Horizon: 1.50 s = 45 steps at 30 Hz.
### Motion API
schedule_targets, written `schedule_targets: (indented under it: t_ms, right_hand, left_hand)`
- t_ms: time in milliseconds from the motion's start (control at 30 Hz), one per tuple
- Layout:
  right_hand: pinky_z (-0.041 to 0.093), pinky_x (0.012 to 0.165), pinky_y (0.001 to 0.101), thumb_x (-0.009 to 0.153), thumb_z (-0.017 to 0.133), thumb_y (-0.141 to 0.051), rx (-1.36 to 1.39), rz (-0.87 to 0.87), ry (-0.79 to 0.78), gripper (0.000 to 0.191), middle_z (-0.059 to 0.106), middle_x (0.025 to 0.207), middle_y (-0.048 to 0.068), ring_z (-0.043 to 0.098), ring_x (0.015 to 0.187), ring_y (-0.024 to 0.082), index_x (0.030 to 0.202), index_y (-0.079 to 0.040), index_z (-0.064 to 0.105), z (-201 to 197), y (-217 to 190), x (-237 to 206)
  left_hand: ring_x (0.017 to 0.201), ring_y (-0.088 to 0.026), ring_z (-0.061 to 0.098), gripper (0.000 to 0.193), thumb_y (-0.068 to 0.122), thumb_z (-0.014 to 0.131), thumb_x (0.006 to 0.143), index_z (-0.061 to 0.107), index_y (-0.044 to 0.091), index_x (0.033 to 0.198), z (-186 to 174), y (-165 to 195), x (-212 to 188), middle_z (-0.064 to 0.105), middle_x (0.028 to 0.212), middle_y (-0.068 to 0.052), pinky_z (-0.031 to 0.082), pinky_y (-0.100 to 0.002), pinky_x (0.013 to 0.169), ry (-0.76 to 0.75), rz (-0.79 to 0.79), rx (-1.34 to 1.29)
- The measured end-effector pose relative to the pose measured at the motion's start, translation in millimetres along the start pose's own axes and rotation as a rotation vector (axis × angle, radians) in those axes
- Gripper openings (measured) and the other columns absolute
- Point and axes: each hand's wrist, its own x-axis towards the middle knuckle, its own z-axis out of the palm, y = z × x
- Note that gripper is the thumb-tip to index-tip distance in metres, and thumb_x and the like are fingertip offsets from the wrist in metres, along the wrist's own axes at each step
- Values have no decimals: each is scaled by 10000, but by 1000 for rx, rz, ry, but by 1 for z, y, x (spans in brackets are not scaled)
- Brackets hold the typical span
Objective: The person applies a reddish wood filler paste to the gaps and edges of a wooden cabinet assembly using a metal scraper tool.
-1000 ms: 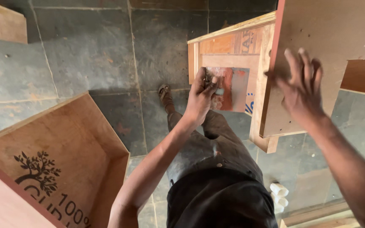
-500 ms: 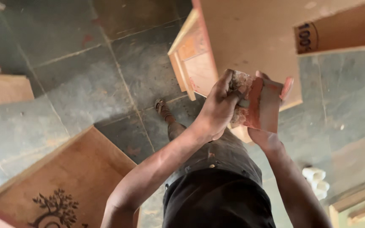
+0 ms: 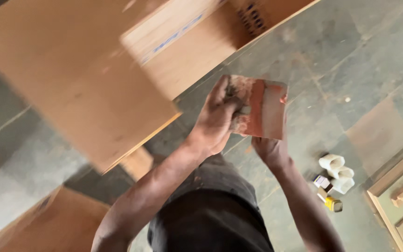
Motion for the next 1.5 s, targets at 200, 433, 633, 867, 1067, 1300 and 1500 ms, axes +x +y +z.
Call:
schedule_targets:
  t_ms: [200,433,633,867,1067,1300,1500]
  right_hand:
    - [360,1128,542,869,654,-10,680,185,368,802,313,1578,185,388,1400,423,1533,-75,209,-40,107,-24]
    - [469,1139,429,965,714,-156,726,402,164,650,449,1585,152,482,1454,293,1536,-35,430,-19,175,4]
    - [379,1206,432,1011,716,-258,890,421,450,784,408,1598,163,408,1484,276,1617,-7,286,-16,215,132]
    - [568,795,430,1072,575,-103,489,701,468,269,720,980,166,672,836,238,1329,-49,636,-38,293,314]
    - [513,824,516,910,566,34,-112,310,400,396,681,1136,250,620,938,441,1304,84,573,-34,320,424]
    - [501,774,528,942,562,25,-113,414,225,168,684,995,231,642,892,421,1097,28,627,-5,320,462]
    - [530,760,489,970,533,-10,-16,277,88,331,688,936,214,663,802,353,1283,24,636,-2,330,445]
  left_hand:
    - [921,-157,599,116,-36,545,1066,572,-18,1177,89,-78,87,619,1059,-122,571,-323,839,57,-72,412]
    - [979,-200,668,251,-78,536,979,536,-9,1220,113,-108,193,637,1116,-127,616,-324,841,24,-189,-125]
    - [958,-216,675,342,201,509,1019,559,21,1305,126,-109,294,656,1106,-137,531,-296,653,253,-412,-108]
    - [886,-89,557,295,74,547,989,581,35,1278,111,-94,424,636,1120,-24,456,-234,776,59,-423,247]
    - [668,-109,439,72,27,555,948,556,85,990,65,-69,510,538,870,-13,375,-283,638,224,-257,108]
    - [771,-122,544,75,63,563,950,579,111,1004,45,-65,519,619,921,-7,451,-308,718,398,-290,46]
    - [835,-144,575,129,54,551,931,603,119,1031,46,-81,500,640,972,-27,464,-330,761,309,-323,-27]
